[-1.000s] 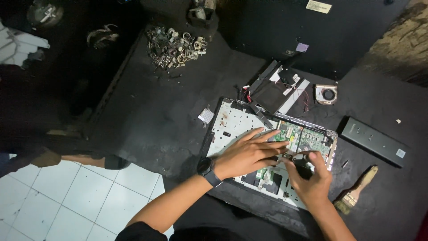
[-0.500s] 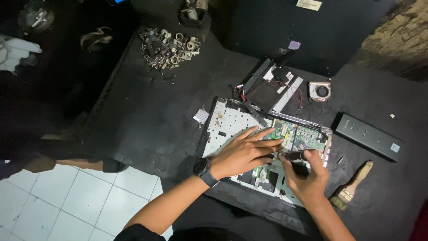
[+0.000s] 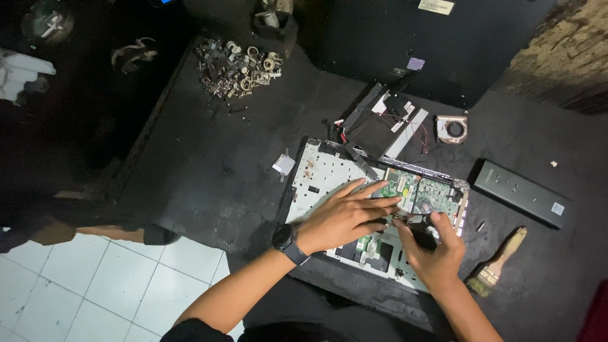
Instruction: The person cleans the internal components of a disassembled electronic device using a flashlight to illuminate the area and a brush to sweep away dust. They also use their hands to move parts aside and wipe surfaces.
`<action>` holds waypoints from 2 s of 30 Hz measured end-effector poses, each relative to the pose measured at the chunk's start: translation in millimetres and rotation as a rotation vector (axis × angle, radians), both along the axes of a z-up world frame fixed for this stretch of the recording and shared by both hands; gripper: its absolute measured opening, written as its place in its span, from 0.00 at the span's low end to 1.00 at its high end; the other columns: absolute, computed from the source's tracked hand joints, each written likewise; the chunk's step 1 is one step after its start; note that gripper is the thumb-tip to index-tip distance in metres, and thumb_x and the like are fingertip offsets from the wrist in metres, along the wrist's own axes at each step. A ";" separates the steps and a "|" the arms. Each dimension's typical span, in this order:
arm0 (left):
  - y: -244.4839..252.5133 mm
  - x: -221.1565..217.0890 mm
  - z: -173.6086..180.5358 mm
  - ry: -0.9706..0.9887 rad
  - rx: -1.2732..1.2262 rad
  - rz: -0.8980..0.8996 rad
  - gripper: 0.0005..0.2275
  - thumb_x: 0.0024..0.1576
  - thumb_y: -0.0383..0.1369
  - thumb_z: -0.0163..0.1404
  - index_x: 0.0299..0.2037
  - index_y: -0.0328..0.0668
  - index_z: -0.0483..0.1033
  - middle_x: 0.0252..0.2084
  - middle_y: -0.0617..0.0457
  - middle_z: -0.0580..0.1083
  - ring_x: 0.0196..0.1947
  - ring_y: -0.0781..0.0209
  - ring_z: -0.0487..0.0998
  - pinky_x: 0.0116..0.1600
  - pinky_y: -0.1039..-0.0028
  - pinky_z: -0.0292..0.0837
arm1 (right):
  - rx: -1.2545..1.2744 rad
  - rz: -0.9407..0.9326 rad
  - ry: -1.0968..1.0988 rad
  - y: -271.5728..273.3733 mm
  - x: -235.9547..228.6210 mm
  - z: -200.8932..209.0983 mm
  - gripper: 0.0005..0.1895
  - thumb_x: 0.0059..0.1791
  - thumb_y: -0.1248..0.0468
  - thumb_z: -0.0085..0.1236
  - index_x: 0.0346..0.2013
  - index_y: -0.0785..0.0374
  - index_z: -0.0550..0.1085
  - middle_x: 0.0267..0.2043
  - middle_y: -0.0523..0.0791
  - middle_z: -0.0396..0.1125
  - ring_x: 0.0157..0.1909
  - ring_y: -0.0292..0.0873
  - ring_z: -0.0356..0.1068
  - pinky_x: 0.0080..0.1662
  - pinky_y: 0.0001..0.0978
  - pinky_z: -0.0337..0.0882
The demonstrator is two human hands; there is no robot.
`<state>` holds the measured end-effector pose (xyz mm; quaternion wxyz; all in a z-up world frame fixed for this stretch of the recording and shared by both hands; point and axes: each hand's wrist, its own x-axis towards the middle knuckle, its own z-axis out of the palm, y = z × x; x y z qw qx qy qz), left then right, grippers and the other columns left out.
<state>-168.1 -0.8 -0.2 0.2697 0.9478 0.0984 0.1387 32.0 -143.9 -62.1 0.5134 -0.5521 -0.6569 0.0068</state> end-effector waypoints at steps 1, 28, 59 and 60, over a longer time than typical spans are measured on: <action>0.1 -0.1 0.4 0.003 -0.003 0.000 0.17 0.65 0.41 0.42 0.57 0.45 0.75 0.72 0.56 0.61 0.76 0.54 0.52 0.78 0.53 0.42 | -0.009 -0.003 -0.002 0.1 0.1 -0.7 0.47 0.48 0.76 0.68 0.75 0.52 0.52 0.31 0.42 0.62 0.30 0.35 0.59 0.33 0.28 0.58; 0.2 -0.6 -5.4 -0.005 0.000 0.001 0.18 0.65 0.42 0.42 0.65 0.51 0.68 0.73 0.58 0.60 0.77 0.53 0.50 0.79 0.52 0.42 | 0.013 0.121 0.046 9.3 -1.8 3.3 0.51 0.45 0.77 0.63 0.76 0.51 0.47 0.52 0.57 0.65 0.47 0.49 0.70 0.55 0.43 0.76; -4.0 4.9 24.4 0.114 -0.199 0.072 0.16 0.65 0.42 0.44 0.54 0.42 0.77 0.70 0.58 0.65 0.76 0.55 0.51 0.77 0.55 0.36 | 0.093 -0.009 0.097 16.7 -10.9 11.4 0.48 0.37 0.77 0.72 0.67 0.57 0.58 0.37 0.56 0.69 0.36 0.62 0.73 0.51 0.70 0.73; -3.5 5.5 26.7 0.112 -0.200 0.067 0.16 0.65 0.42 0.44 0.54 0.42 0.77 0.70 0.58 0.65 0.76 0.55 0.51 0.77 0.55 0.36 | 0.091 -0.013 0.095 15.9 -11.1 14.6 0.48 0.37 0.77 0.72 0.67 0.57 0.58 0.37 0.56 0.69 0.36 0.62 0.73 0.51 0.70 0.73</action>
